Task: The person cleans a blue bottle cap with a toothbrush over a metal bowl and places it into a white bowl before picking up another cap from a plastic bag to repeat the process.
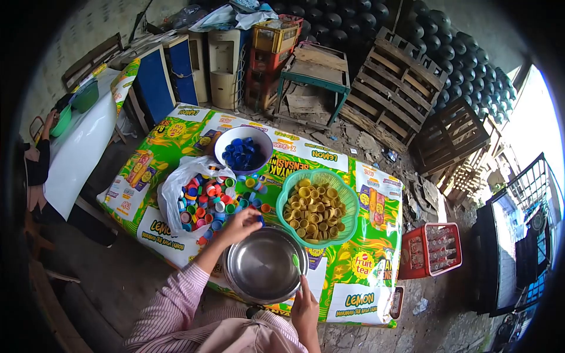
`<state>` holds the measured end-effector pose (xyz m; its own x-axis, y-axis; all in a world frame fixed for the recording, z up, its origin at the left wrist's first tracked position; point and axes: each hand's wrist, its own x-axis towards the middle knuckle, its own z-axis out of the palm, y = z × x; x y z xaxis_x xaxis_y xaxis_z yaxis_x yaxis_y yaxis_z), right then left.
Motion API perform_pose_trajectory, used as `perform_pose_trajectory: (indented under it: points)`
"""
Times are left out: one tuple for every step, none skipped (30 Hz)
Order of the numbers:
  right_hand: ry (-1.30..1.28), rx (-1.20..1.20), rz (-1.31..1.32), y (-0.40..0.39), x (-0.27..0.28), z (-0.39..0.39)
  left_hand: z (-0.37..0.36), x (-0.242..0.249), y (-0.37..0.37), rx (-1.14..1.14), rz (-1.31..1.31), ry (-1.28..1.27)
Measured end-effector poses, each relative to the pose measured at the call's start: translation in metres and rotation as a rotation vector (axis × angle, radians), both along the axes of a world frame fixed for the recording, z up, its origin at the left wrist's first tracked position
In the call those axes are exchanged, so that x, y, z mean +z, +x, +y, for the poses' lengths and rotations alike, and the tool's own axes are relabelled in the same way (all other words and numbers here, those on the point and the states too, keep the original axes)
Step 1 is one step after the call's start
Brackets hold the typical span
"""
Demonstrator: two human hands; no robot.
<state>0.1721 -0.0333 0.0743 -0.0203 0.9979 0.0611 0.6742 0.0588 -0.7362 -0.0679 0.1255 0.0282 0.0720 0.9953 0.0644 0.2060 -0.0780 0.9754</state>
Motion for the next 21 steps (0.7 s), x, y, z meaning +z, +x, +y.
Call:
perform_pose_trajectory:
  points:
    - [0.029,-0.007,0.003,-0.003,0.0,-0.001,0.027,0.016,-0.009,0.045,-0.108,0.064]
    - [0.038,-0.012,0.003,-0.005,0.0,-0.003,0.056,0.038,-0.021,0.043,-0.158,-0.013]
    - [-0.008,-0.019,-0.02,-0.008,-0.002,-0.006,0.087,0.051,-0.036,0.004,-0.263,-0.111]
    - [-0.057,-0.026,-0.043,-0.01,-0.003,-0.008,0.106,0.062,-0.042,0.147,-0.457,-0.229]
    - [-0.027,-0.028,-0.049,-0.015,0.003,-0.009,0.126,0.063,-0.049,0.243,-0.417,-0.363]
    - [-0.024,-0.032,-0.054,-0.018,0.001,-0.011,0.136,0.054,-0.057,0.211,-0.449,-0.488]
    - [0.008,-0.04,-0.04,-0.02,-0.002,-0.014,0.132,0.048,-0.059,0.107,-0.517,-0.608]
    - [0.045,-0.049,-0.023,-0.021,-0.004,-0.014,0.125,0.041,-0.058,0.001,-0.58,-0.723]
    - [0.055,-0.064,0.0,-0.024,-0.004,-0.015,0.114,0.022,-0.053,-0.111,-0.51,-0.686]
    - [0.059,-0.066,0.004,-0.026,-0.008,-0.015,0.092,0.015,-0.047,-0.193,-0.421,-0.603]
    - [0.102,-0.073,0.015,-0.026,-0.013,-0.015,0.068,0.011,-0.045,-0.232,-0.422,-0.561]
    - [0.143,-0.076,0.024,-0.027,-0.015,-0.013,0.044,0.011,-0.041,-0.237,-0.409,-0.521]
    - [0.011,-0.099,0.009,-0.026,-0.014,-0.013,0.024,0.004,-0.042,-0.242,-0.412,-0.452]
    - [-0.003,-0.091,0.005,-0.025,-0.013,-0.011,0.001,0.013,-0.043,-0.182,-0.392,-0.373]
    - [0.027,-0.088,-0.003,-0.024,-0.013,-0.007,-0.015,0.002,-0.047,-0.08,-0.358,-0.293]
    - [0.052,-0.082,-0.011,-0.023,-0.014,-0.006,-0.033,-0.008,-0.054,0.025,-0.322,-0.218]
    - [0.038,-0.077,-0.039,-0.02,-0.014,-0.004,-0.044,-0.02,-0.065,0.122,-0.256,-0.14]
    - [0.006,-0.076,-0.02,-0.021,-0.007,-0.002,-0.054,-0.03,-0.075,0.218,-0.183,-0.057]
    - [0.049,-0.047,-0.029,-0.019,-0.01,0.001,-0.064,-0.018,-0.085,0.303,0.018,0.051]
    - [0.094,-0.019,-0.037,-0.016,-0.014,0.005,-0.07,-0.014,-0.095,0.358,0.071,0.035]
    - [0.103,0.014,-0.064,-0.014,-0.015,0.008,-0.073,-0.013,-0.103,0.413,0.065,0.044]
